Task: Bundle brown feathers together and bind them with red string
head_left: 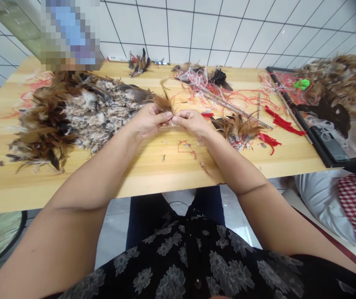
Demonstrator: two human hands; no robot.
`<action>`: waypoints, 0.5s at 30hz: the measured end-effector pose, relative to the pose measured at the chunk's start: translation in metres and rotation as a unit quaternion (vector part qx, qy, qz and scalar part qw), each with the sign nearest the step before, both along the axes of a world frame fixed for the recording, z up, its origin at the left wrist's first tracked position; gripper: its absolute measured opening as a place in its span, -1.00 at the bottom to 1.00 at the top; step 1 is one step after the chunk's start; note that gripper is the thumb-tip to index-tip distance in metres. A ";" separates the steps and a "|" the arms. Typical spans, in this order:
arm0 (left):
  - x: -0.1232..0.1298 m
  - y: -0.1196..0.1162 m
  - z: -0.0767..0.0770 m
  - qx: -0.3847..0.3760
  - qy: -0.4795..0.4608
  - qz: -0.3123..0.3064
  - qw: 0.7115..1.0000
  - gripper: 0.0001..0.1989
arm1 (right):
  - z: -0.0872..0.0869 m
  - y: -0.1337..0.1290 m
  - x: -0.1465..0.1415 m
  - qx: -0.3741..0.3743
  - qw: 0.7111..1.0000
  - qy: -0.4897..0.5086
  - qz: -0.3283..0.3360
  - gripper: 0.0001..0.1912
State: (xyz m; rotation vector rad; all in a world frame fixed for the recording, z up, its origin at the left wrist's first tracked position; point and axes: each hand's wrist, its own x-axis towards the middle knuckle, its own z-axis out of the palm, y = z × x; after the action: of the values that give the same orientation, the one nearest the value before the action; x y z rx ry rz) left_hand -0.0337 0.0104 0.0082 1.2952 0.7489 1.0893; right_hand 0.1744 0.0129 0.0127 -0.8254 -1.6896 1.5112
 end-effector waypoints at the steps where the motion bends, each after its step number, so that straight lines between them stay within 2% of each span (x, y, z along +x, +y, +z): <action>1: -0.002 0.001 0.000 -0.002 0.001 0.001 1.000 -0.24 | 0.000 0.001 0.001 0.002 1.000 0.004 0.004 -0.19; 6: -0.008 0.005 0.000 -0.006 0.028 -0.015 0.999 -0.25 | -0.005 0.007 0.001 0.013 0.999 -0.007 0.035 -0.11; 9: -0.009 0.009 -0.005 0.012 0.066 -0.029 0.997 -0.25 | -0.010 0.010 0.001 0.010 0.999 -0.034 0.023 -0.12; 12: -0.010 0.011 -0.011 0.036 0.097 -0.022 0.994 -0.32 | -0.013 0.010 0.000 0.001 0.997 -0.073 -0.005 -0.27; 15: -0.008 0.010 -0.010 0.040 0.096 -0.013 0.995 -0.39 | -0.011 0.005 -0.003 -0.018 0.997 -0.071 -0.033 -0.46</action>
State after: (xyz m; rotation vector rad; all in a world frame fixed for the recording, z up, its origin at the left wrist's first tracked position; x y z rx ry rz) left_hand -0.0417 0.0201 -0.0018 1.4893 0.8353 0.9930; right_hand 0.1718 0.0183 0.0014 -1.0198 -1.7236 1.4710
